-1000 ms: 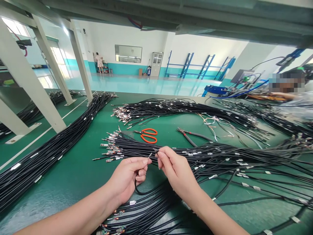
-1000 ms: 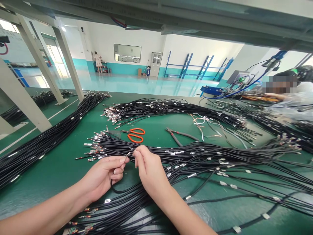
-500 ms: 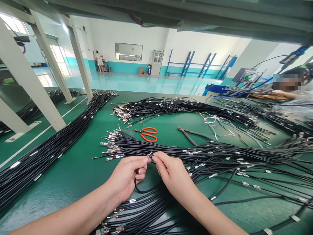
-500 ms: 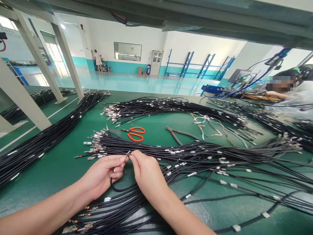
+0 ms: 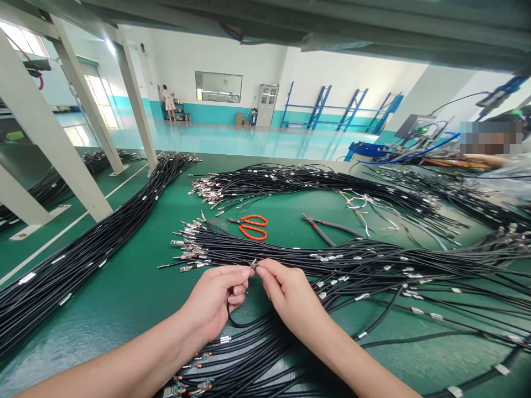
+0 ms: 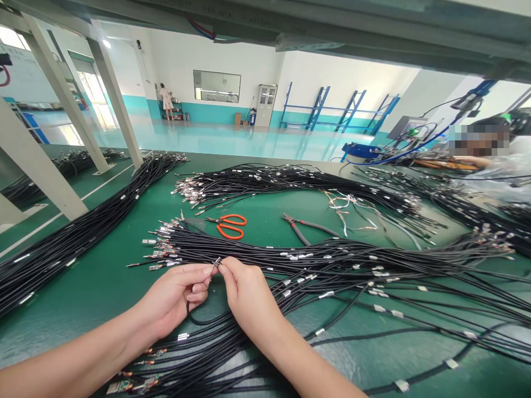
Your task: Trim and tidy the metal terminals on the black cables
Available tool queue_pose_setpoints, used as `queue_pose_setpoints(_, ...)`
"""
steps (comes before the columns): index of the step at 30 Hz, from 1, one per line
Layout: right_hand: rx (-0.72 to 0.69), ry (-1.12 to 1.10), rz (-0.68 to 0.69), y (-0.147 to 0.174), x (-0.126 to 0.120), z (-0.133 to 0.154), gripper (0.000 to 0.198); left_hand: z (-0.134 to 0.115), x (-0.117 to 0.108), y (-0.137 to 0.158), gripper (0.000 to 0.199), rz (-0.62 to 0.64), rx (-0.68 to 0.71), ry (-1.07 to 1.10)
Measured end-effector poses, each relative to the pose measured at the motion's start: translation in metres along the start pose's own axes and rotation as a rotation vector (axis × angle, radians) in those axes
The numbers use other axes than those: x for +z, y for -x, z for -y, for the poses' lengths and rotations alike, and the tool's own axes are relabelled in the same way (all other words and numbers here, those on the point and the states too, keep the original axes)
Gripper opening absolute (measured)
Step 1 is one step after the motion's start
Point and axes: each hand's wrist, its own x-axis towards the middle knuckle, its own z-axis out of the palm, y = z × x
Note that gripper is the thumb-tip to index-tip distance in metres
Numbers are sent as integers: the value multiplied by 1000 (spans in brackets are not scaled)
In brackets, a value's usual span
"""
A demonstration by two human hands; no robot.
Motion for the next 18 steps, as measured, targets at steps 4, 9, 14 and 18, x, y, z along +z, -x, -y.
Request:
queue_pose_setpoints(4,23,-48,18,0,1,0,26,0,-1,-1,7,-7,0,2)
queue_pose_setpoints(9,39,-96,30,0,3,0,26,0,-1,-1,6,-10,-4,16)
queue_pose_setpoints(14,90,-117,-6,0,5,0,35,1,-1,-2,9,-8,16,13)
queue_pose_setpoints(18,79,-105,-1,1,8,-1,40,3,-2,-3,11,-12,27,4)
